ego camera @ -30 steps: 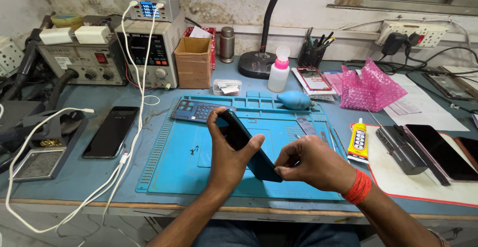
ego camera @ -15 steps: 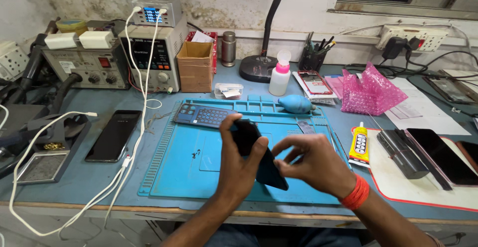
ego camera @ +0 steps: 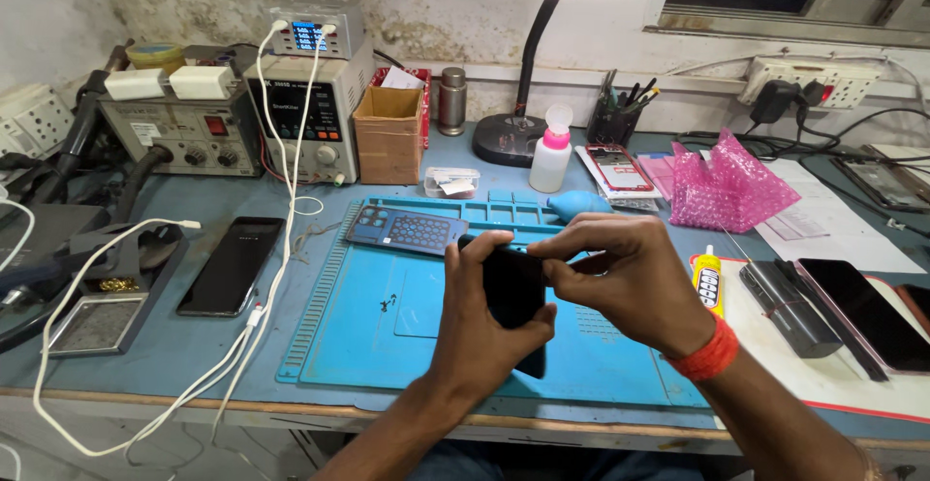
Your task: The person pries open a smartphone on a blue repair mat using a pry tool, removes the back cover and works on the internal components, lifting the battery and screen assembly. They use tweezers to handle a small part, then wrap the removed component in pink bubble wrap and place it into a plastic bag.
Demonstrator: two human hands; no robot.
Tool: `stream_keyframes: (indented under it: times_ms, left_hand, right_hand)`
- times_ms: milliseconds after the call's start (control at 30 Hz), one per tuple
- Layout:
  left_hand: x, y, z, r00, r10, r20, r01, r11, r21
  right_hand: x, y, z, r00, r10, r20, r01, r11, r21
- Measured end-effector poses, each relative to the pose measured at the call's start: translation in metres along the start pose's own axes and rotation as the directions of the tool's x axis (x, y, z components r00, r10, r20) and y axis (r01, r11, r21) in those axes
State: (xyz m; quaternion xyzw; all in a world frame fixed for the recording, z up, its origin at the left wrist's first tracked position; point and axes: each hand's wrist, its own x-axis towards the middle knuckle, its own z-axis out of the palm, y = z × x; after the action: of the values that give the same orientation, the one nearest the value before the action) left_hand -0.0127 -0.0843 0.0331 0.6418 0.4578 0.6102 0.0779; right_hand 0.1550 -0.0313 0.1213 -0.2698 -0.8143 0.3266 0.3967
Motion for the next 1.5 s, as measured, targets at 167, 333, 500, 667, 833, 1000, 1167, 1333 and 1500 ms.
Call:
stream_keyframes:
  times_ms: [167, 333, 500, 667, 833, 1000, 1167, 1333, 1500]
  left_hand:
    - [0.007, 0.003, -0.016, 0.983, 0.164, 0.086, -0.174, 0.976, 0.130]
    - [0.012, 0.000, -0.023, 0.870, 0.397, 0.293, -0.457, 0.872, 0.176]
    - [0.010, 0.003, -0.016, 0.817, 0.423, 0.391, -0.514, 0.843, 0.163]
    - [0.009, 0.009, -0.013, 0.771, 0.399, 0.495, -0.531, 0.833, 0.156]
    - [0.006, 0.015, -0.005, 0.761, 0.430, 0.486, -0.563, 0.810, 0.165]
    - [0.001, 0.014, 0.007, 0.714, 0.428, 0.554, -0.614, 0.763, 0.203]
    - [-0.006, 0.015, 0.023, 0.672, 0.443, 0.593, -0.656, 0.727, 0.202]
    - [-0.009, 0.021, 0.027, 0.669, 0.387, 0.634, -0.614, 0.769, 0.178]
    - [0.001, 0.015, 0.007, 0.738, 0.325, 0.591, -0.518, 0.835, 0.188]
  right_hand:
    - [-0.008, 0.017, -0.012, 0.986, 0.155, 0.058, -0.162, 0.972, 0.167]
    - [-0.011, 0.019, -0.026, 0.940, 0.273, 0.206, -0.271, 0.962, -0.039]
    - [-0.013, 0.004, -0.034, 0.968, 0.135, 0.212, -0.115, 0.988, -0.105]
    - [-0.015, 0.004, -0.038, 0.977, 0.062, 0.204, -0.022, 0.981, -0.191]
    - [-0.018, 0.021, -0.048, 0.973, 0.042, 0.225, 0.004, 0.980, -0.200]
    - [-0.021, 0.035, -0.063, 0.930, 0.199, 0.308, -0.147, 0.972, -0.184]
    - [-0.029, 0.040, -0.070, 0.813, 0.436, 0.386, -0.349, 0.895, -0.277]
    - [-0.028, 0.045, -0.066, 0.775, 0.371, 0.511, -0.193, 0.910, -0.368]
    - [-0.021, 0.038, -0.064, 0.715, 0.480, 0.509, -0.136, 0.809, -0.572]
